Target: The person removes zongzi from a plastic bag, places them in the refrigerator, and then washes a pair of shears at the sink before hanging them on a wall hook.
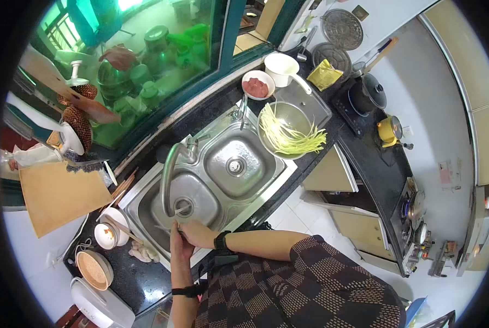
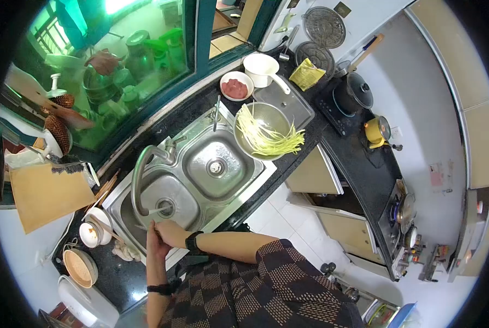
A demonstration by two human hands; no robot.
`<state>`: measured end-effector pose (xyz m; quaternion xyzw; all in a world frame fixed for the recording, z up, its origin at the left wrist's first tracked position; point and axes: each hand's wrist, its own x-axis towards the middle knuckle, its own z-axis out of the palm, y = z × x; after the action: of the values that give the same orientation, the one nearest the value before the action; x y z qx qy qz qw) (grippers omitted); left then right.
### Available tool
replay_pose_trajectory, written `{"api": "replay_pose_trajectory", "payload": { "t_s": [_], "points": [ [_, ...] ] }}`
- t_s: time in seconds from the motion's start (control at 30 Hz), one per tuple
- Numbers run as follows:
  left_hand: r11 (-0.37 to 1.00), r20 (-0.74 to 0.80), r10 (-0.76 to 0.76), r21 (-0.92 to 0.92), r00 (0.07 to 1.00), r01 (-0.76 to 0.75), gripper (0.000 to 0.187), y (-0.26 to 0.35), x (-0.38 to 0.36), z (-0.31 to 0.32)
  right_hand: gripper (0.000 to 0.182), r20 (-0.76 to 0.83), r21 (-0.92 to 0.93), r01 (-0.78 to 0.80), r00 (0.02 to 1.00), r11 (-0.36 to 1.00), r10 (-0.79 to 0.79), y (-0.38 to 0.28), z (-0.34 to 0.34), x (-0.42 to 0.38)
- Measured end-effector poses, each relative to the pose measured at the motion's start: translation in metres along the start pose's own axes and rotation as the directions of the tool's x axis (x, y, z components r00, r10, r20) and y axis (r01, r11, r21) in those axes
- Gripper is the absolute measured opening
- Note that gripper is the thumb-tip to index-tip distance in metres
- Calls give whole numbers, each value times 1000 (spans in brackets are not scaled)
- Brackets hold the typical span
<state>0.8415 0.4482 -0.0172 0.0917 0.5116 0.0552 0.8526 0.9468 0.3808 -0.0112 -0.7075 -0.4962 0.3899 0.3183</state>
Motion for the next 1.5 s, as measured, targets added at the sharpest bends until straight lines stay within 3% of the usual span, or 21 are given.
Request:
{"api": "replay_pose_trajectory", "payload": {
  "t_s": [0.1,0.23,0.33,0.43,0.5,0.57,0.63,0.7,0.77,0.8,0.83,0.9,0.97,1.03,1.07,1.1,1.17,1.3,1.4,1.47,1.5],
  "points": [
    [998,-167,13,-65,986,-24,46,2,15,5,19,-68,36,72,995,997,-69,9,0,4],
    [975,-123,159,-134,980,-175,35,10,40,-2,18,84,57,128,988,990,-132,10,-28,6],
    [853,-172,-39,-519,984,-57,32,17,86,-46,31,54,167,287,953,943,-299,10,-40,2],
    [908,-201,87,-387,976,-161,36,11,65,-35,42,164,238,184,960,954,-226,4,-45,8],
    [875,-213,159,-422,964,-237,43,12,55,-20,46,-96,4,466,881,885,-463,21,-14,11],
    [811,-194,161,-533,968,-242,50,9,60,-29,50,-48,21,490,871,871,-489,23,-24,15],
    [798,-248,174,-532,953,-284,50,10,50,-1,49,166,169,266,941,949,-294,9,-42,14],
    [788,-310,174,-526,935,-321,50,12,46,13,37,78,217,251,959,943,-273,3,-45,9],
    [806,-250,255,-479,934,-348,48,14,57,10,51,190,170,110,972,979,-142,21,-39,21],
    [803,-240,260,-484,935,-348,48,18,58,9,44,63,0,237,970,972,-236,19,-41,23],
    [861,-143,194,-449,971,-238,44,23,59,7,44,62,-12,243,968,970,-242,21,-47,25],
    [942,35,32,-334,999,-19,37,30,53,3,41,423,-90,88,905,992,-42,16,-61,19],
    [952,-44,30,-305,999,-42,34,39,43,4,41,354,-99,180,925,979,-134,19,-60,17],
    [981,-109,186,-28,977,-190,35,43,57,-22,38,352,269,64,922,961,-160,3,-78,20],
    [917,-40,35,-396,999,-48,38,46,61,-20,38,517,385,-136,851,913,-91,-22,-106,26],
    [916,-40,31,-399,999,-45,38,44,59,-16,38,519,384,-140,850,913,-88,-4,-88,30],
    [892,-86,187,-403,979,-206,40,37,46,2,36,136,115,116,982,987,-131,50,-31,41],
    [832,-1,207,-525,978,-177,45,22,57,-3,39,-59,-34,149,987,988,-151,55,-13,41],
    [721,-71,459,-553,886,-418,47,16,48,6,43,123,31,33,992,999,-36,67,5,47],
    [679,-177,431,-582,885,-447,45,15,55,-2,50,501,421,-525,814,739,293,33,-33,47],
    [678,-184,428,-582,885,-449,45,10,69,-17,50,507,421,-529,811,737,293,30,-35,46]
  ]
}}
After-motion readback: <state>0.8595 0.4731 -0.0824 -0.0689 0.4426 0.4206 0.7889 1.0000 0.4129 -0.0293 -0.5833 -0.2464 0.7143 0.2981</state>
